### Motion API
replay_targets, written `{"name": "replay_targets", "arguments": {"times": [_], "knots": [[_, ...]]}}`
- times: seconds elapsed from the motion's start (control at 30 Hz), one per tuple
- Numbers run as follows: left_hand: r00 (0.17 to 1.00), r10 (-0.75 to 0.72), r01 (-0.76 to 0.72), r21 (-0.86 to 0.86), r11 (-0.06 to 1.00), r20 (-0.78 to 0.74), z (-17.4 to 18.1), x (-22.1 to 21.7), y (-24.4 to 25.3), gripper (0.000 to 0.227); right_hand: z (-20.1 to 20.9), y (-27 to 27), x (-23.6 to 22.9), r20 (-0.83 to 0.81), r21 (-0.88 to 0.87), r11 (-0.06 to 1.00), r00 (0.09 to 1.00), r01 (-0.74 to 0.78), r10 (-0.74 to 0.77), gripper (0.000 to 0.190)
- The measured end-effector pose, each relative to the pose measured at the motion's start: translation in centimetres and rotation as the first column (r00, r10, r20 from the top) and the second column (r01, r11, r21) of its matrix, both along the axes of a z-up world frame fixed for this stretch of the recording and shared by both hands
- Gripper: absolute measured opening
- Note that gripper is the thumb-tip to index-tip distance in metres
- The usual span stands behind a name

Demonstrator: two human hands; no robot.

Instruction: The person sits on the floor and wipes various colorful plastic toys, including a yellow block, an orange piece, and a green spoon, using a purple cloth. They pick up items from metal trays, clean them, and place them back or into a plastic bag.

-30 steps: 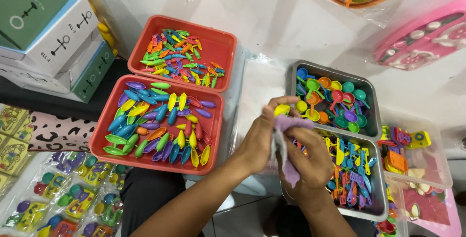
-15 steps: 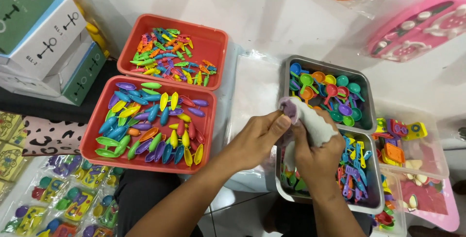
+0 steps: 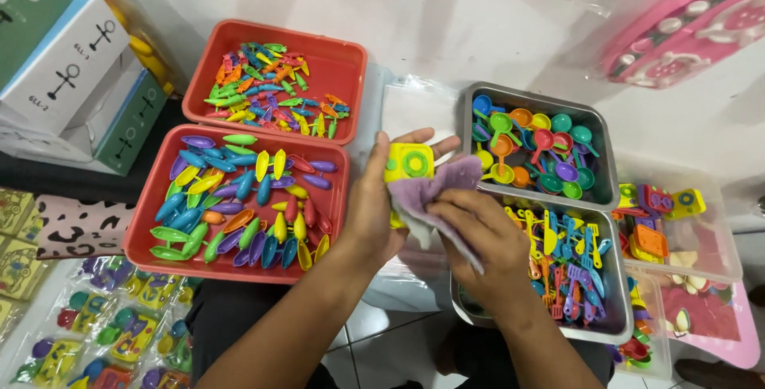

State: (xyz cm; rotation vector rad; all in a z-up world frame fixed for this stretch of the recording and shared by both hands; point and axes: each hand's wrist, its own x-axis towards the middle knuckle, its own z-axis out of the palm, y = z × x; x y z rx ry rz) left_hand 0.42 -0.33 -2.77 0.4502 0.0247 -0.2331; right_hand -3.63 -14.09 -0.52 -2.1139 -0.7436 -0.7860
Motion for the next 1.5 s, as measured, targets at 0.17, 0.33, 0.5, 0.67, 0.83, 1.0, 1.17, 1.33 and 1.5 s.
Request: {"name": "replay_targets", "arguments": {"times": [0.17, 0.33, 0.5, 0.67, 0.83, 1.0, 1.17, 1.33, 1.5], "knots": [[0.998, 0.033, -0.047, -0.246, 0.968, -0.06, -0.5, 0.2, 0.2, 0.053, -0.5, -0.1, -0.1, 0.091, -0.114, 0.988, 0.989, -0.109, 0.12, 0.017], [0.979, 0.135, -0.153, -0.114, 0.982, -0.151, -0.7, -0.1, -0.6, 0.049, -1.1, 1.6, -0.6, 0.216, -0.128, 0.982, 0.962, -0.14, 0.166, 0.02], [0.988, 0.052, -0.052, -0.004, 0.999, 0.147, -1.0, -1.4, -1.4, 0.068, 0.8, 2.0, -2.4, -0.033, -0.186, 0.983, 0.999, 0.009, -0.015, 0.026], [0.88, -0.06, -0.176, 0.44, 0.881, 0.471, 0.6, -2.6, -1.2, 0.077, 0.7, 1.7, -1.9, 0.051, -0.135, 0.972, 0.981, 0.194, -0.188, 0.019], [0.918, -0.21, -0.166, 0.806, 0.569, 0.337, 1.3, -2.9, -0.8, 0.065, 0.5, -0.1, 0.3, 0.135, 0.042, 0.988, 0.979, 0.15, -0.155, 0.011], [0.96, -0.119, -0.084, 0.664, 0.743, 0.254, -0.4, -1.9, -1.8, 0.058, -0.6, -2.0, 1.2, 0.018, 0.084, 0.988, 0.991, 0.131, -0.133, 0.006], [0.999, -0.014, 0.004, 0.261, 0.965, 0.035, -0.1, -1.3, -2.0, 0.044, -0.1, -1.0, 0.7, 0.03, 0.081, 0.993, 0.996, 0.081, -0.083, 0.007], [0.992, 0.123, -0.126, 0.093, 0.988, 0.042, -0.4, -0.2, -1.2, 0.049, 0.4, -0.2, 0.1, -0.078, 0.042, 0.999, 0.997, 0.031, -0.028, 0.011], [0.995, 0.097, -0.098, -0.066, 0.993, -0.014, 0.1, 0.4, 0.6, 0.049, 0.6, 0.0, -1.1, -0.117, -0.04, 0.999, 0.993, -0.004, 0.0, 0.022]]}}
